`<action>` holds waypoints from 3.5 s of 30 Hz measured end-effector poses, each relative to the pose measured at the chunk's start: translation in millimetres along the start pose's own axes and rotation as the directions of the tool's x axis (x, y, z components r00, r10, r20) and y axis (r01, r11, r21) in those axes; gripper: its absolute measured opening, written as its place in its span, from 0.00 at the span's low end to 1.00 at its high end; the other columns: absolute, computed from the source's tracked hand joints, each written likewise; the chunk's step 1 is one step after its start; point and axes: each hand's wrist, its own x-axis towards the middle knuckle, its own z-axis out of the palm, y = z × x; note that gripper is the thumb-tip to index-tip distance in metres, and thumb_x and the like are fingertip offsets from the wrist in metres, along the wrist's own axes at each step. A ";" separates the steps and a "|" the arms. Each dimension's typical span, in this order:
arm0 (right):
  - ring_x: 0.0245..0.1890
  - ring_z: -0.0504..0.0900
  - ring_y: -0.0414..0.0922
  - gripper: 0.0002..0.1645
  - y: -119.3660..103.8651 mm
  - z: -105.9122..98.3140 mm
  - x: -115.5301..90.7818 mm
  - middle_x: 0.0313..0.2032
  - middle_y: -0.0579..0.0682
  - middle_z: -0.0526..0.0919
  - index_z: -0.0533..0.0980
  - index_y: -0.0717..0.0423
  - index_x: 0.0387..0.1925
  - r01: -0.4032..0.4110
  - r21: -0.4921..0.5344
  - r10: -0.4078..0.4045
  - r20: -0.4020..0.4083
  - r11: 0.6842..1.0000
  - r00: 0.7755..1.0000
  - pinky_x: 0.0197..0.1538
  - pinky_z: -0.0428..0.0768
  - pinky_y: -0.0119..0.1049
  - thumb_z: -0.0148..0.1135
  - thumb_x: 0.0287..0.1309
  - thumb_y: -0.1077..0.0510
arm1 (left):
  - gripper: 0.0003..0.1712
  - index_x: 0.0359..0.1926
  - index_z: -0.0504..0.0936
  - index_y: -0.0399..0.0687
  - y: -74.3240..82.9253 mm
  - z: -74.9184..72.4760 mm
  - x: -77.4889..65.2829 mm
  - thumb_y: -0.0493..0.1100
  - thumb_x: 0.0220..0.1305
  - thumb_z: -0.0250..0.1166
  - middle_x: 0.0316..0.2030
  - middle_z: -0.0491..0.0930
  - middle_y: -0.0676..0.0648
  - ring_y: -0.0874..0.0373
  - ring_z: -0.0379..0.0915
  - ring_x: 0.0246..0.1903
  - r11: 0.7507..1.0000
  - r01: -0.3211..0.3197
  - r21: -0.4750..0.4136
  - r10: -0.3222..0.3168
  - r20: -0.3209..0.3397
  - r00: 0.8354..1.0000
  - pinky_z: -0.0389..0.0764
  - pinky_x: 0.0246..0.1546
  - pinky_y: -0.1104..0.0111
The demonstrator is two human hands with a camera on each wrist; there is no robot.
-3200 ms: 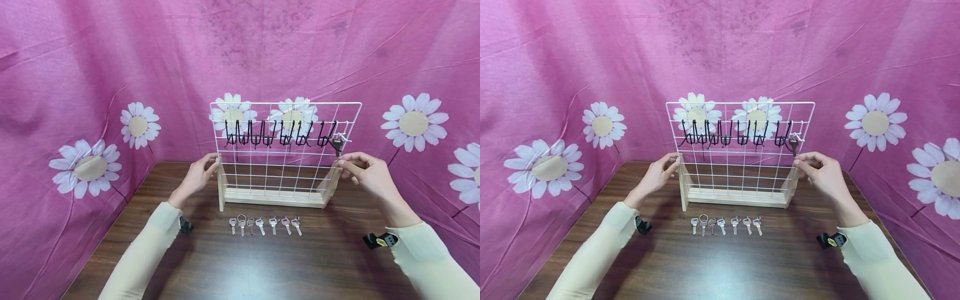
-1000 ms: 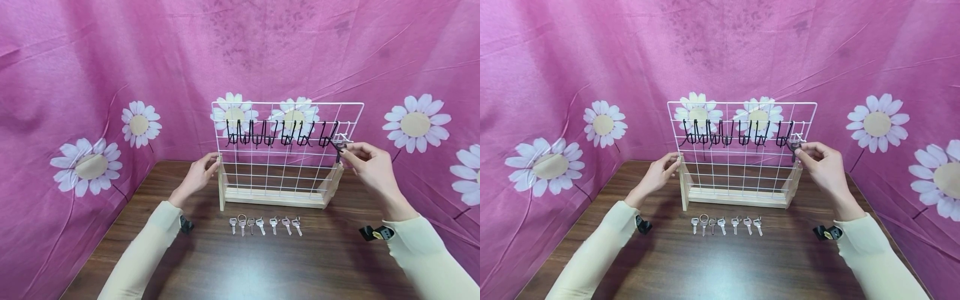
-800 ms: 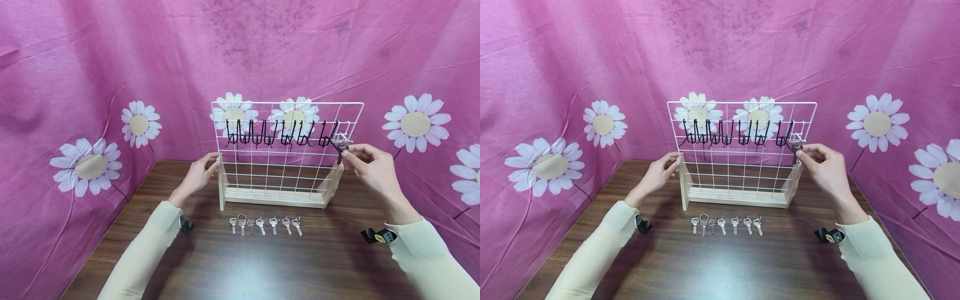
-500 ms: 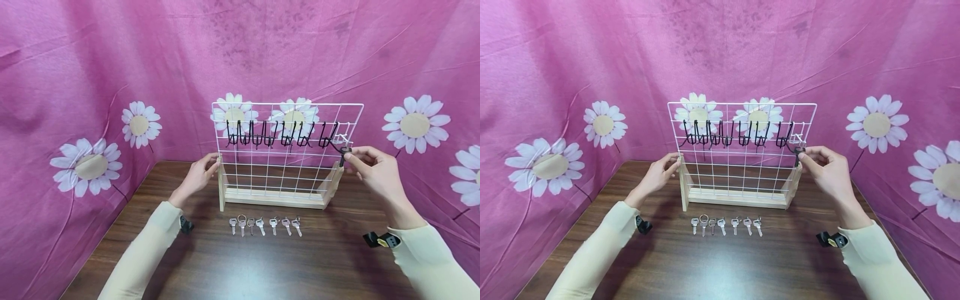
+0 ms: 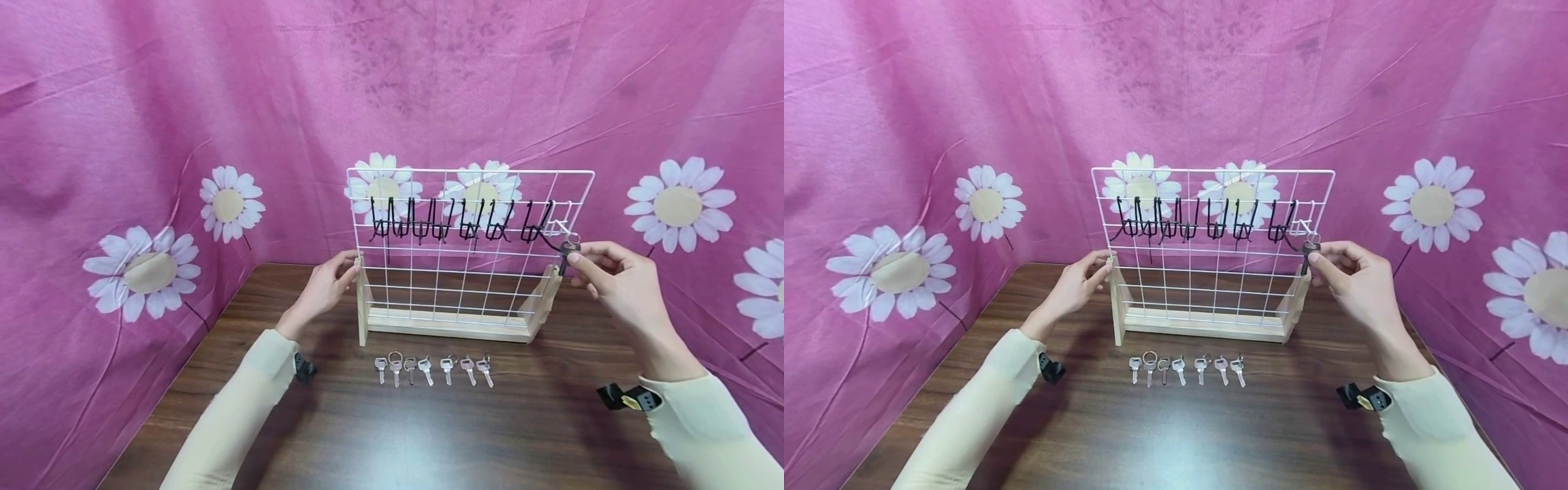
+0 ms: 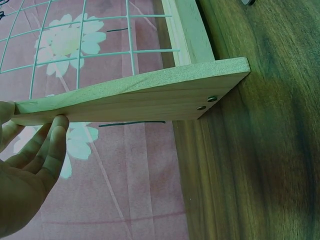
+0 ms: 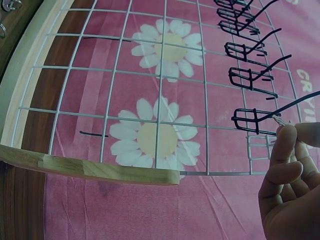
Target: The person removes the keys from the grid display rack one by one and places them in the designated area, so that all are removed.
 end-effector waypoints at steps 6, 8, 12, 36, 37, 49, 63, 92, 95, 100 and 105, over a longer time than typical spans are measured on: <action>0.16 0.80 0.31 0.05 0.6 -1.0 -1.4 0.18 0.30 0.82 0.81 0.43 0.40 -0.003 -0.008 0.003 0.002 1.000 1.000 0.18 0.74 0.24 0.65 0.65 0.58 | 0.21 0.64 0.75 0.49 0.7 0.0 -0.3 0.48 0.75 0.57 0.52 0.85 0.40 0.50 0.87 0.35 1.000 -0.004 -0.002 0.004 -0.005 1.000 0.87 0.32 0.68; 0.16 0.78 0.31 0.05 1.6 -1.0 -2.2 0.18 0.31 0.82 0.81 0.42 0.40 -0.010 -0.010 0.010 0.005 1.000 1.000 0.18 0.73 0.25 0.65 0.65 0.57 | 0.21 0.64 0.75 0.49 0.7 0.0 -0.3 0.48 0.75 0.57 0.52 0.85 0.40 0.50 0.87 0.35 1.000 -0.006 -0.004 0.006 -0.004 1.000 0.87 0.31 0.68; 0.15 0.76 0.32 0.05 4.4 -0.9 -4.0 0.17 0.32 0.82 0.81 0.43 0.40 -0.010 -0.007 0.010 0.026 1.000 1.000 0.17 0.71 0.27 0.66 0.64 0.57 | 0.21 0.64 0.75 0.47 0.8 0.1 -0.4 0.47 0.75 0.57 0.52 0.85 0.40 0.50 0.87 0.33 1.000 -0.009 -0.008 0.009 -0.003 1.000 0.87 0.31 0.68; 0.22 0.81 0.31 0.05 32.8 8.3 -18.3 0.22 0.30 0.85 0.80 0.45 0.41 -0.081 -0.053 0.091 0.212 0.995 0.973 0.20 0.75 0.27 0.67 0.64 0.54 | 0.21 0.65 0.74 0.49 -2.2 1.1 1.0 0.48 0.75 0.57 0.53 0.84 0.39 0.49 0.87 0.36 1.000 -0.007 -0.003 0.007 0.000 1.000 0.88 0.32 0.67; 0.22 0.81 0.32 0.05 33.9 9.2 -18.8 0.22 0.30 0.85 0.80 0.46 0.41 -0.084 -0.053 0.094 0.218 0.995 0.971 0.20 0.75 0.27 0.67 0.64 0.54 | 0.21 0.65 0.74 0.49 -2.2 0.8 1.0 0.48 0.75 0.57 0.53 0.84 0.39 0.49 0.87 0.36 1.000 -0.008 -0.003 0.008 0.000 1.000 0.88 0.32 0.67; 0.22 0.82 0.34 0.09 52.8 20.4 -25.8 0.24 0.31 0.86 0.80 0.52 0.44 -0.119 -0.052 0.129 0.282 0.992 0.951 0.19 0.75 0.30 0.67 0.64 0.55 | 0.22 0.65 0.74 0.49 -1.1 0.7 1.2 0.49 0.75 0.56 0.53 0.84 0.38 0.48 0.87 0.37 1.000 -0.005 -0.008 0.005 0.007 1.000 0.88 0.33 0.66; 0.22 0.81 0.34 0.06 72.2 28.0 -33.5 0.27 0.36 0.88 0.79 0.52 0.43 -0.216 0.035 0.186 0.382 0.976 0.905 0.22 0.80 0.27 0.65 0.64 0.61 | 0.22 0.65 0.74 0.47 -1.5 1.6 0.3 0.48 0.75 0.57 0.52 0.84 0.38 0.48 0.87 0.38 1.000 -0.015 -0.003 0.015 0.001 1.000 0.88 0.33 0.66; 0.21 0.82 0.41 0.22 119.4 56.8 -50.3 0.24 0.47 0.87 0.77 0.65 0.51 -0.280 -0.172 0.329 0.507 0.944 0.797 0.14 0.70 0.31 0.68 0.57 0.58 | 0.22 0.65 0.74 0.47 -2.1 1.2 -0.4 0.48 0.75 0.56 0.52 0.84 0.38 0.48 0.87 0.38 1.000 -0.015 -0.006 0.015 0.002 1.000 0.88 0.35 0.65; 0.21 0.81 0.41 0.22 122.4 59.3 -52.1 0.25 0.46 0.87 0.78 0.65 0.50 -0.293 -0.185 0.346 0.513 0.938 0.786 0.15 0.69 0.30 0.69 0.55 0.58 | 0.22 0.65 0.74 0.47 -1.7 0.8 0.0 0.48 0.75 0.56 0.53 0.84 0.38 0.47 0.87 0.39 1.000 -0.014 -0.007 0.014 0.003 1.000 0.89 0.36 0.64; 0.21 0.80 0.40 0.20 126.5 63.8 -55.3 0.25 0.46 0.87 0.77 0.65 0.48 -0.325 -0.190 0.375 0.531 0.926 0.760 0.15 0.68 0.29 0.68 0.55 0.60 | 0.22 0.66 0.74 0.48 -0.9 0.3 0.5 0.49 0.75 0.56 0.53 0.84 0.38 0.48 0.87 0.39 1.000 -0.008 -0.006 0.008 0.004 1.000 0.88 0.36 0.64; 0.20 0.79 0.39 0.18 130.6 68.7 -58.6 0.26 0.46 0.88 0.77 0.65 0.46 -0.340 -0.207 0.397 0.553 0.917 0.733 0.15 0.67 0.28 0.68 0.54 0.61 | 0.22 0.65 0.74 0.48 -1.0 0.0 0.2 0.48 0.75 0.56 0.53 0.84 0.38 0.48 0.87 0.37 1.000 -0.010 0.000 0.010 0.003 1.000 0.88 0.34 0.65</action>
